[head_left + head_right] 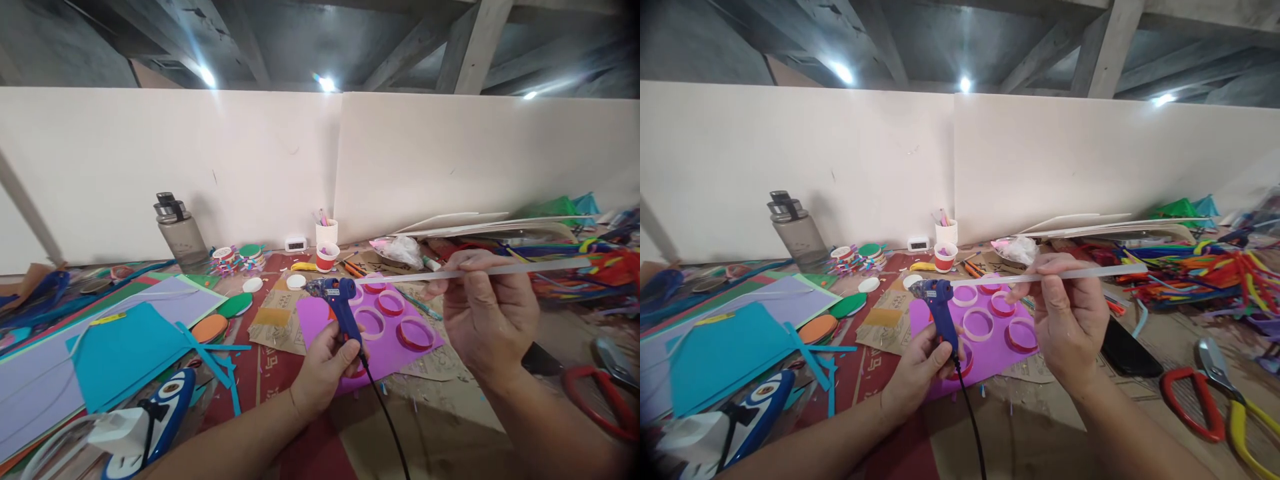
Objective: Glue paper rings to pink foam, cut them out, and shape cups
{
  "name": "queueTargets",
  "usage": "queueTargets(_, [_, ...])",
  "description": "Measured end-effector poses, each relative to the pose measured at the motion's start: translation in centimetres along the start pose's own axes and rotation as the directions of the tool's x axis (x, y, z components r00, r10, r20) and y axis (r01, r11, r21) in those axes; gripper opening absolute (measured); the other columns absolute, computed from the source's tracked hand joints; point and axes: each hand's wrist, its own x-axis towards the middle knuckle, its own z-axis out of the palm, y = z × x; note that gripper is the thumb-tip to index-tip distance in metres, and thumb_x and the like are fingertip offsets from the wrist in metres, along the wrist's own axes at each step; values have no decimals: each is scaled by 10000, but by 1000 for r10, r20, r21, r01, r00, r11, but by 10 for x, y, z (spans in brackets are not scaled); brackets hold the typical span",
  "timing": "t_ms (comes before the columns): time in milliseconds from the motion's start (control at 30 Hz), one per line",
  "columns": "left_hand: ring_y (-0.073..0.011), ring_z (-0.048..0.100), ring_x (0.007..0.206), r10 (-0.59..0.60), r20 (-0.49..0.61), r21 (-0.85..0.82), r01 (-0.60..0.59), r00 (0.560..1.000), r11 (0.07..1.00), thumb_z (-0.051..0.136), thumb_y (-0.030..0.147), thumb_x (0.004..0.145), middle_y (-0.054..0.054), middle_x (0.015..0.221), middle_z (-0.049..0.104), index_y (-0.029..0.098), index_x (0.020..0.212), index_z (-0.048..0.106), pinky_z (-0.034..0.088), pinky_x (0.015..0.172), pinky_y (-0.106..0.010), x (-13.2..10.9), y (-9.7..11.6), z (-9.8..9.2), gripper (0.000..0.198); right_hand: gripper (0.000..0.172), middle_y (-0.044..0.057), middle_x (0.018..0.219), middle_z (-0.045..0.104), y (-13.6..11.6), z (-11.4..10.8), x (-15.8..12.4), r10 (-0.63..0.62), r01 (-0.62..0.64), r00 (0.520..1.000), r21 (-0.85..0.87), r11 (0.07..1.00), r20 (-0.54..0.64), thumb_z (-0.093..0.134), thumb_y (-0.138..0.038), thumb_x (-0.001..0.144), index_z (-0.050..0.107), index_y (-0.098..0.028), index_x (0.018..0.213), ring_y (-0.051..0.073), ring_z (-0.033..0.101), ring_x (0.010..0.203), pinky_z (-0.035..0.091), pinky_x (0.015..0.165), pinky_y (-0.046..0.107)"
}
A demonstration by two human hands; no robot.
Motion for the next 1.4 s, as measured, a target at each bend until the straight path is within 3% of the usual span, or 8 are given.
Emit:
queueTargets(500, [-38, 384, 474, -3, -10, -11, 3, 1000, 1000, 681, 480, 731, -13, 704, 599, 128, 969, 519, 260, 466, -211, 1, 1, 0, 455, 80, 30, 885, 527, 4, -1, -5, -33, 33, 996, -1, 999, 79, 544, -206, 856, 605, -229, 901, 140, 598, 640, 520, 530, 322])
queueTargets(733, [-36, 392, 465, 5, -24, -16, -6, 1000, 1000, 681, 482, 731, -18, 709, 599, 124, 986, 528, 252, 459, -213, 1, 0, -1, 465, 59, 65, 842, 566, 11, -8, -12, -93, 101, 994, -177, 979, 57, 598, -299, 825, 610, -250, 856, 206, 597, 746, 532, 570, 377])
queueTargets(1133, [-49, 328, 486, 44, -95, 171, -28, 994, 985, 621, 457, 777, 31, 672, 502, 127, 994, 534, 270, 482, -218, 4, -1, -1, 405, 76, 4, 837, 594, 12, 0, -6, 128, -131, 991, -105, 986, -36, 622, -262, 818, 561, -222, 800, 122, 578, 580, 525, 575, 335])
queueTargets(1400, [-142, 489, 661, 121, -127, 392, -62, 985, 918, 605, 452, 780, -18, 703, 572, 144, 1016, 608, 390, 602, -249, 2, 1, -2, 388, 161, -16, 758, 600, 23, -1, -13, 246, -249, 969, -131, 960, -39, 652, -315, 794, 544, -199, 765, 111, 592, 546, 484, 533, 279])
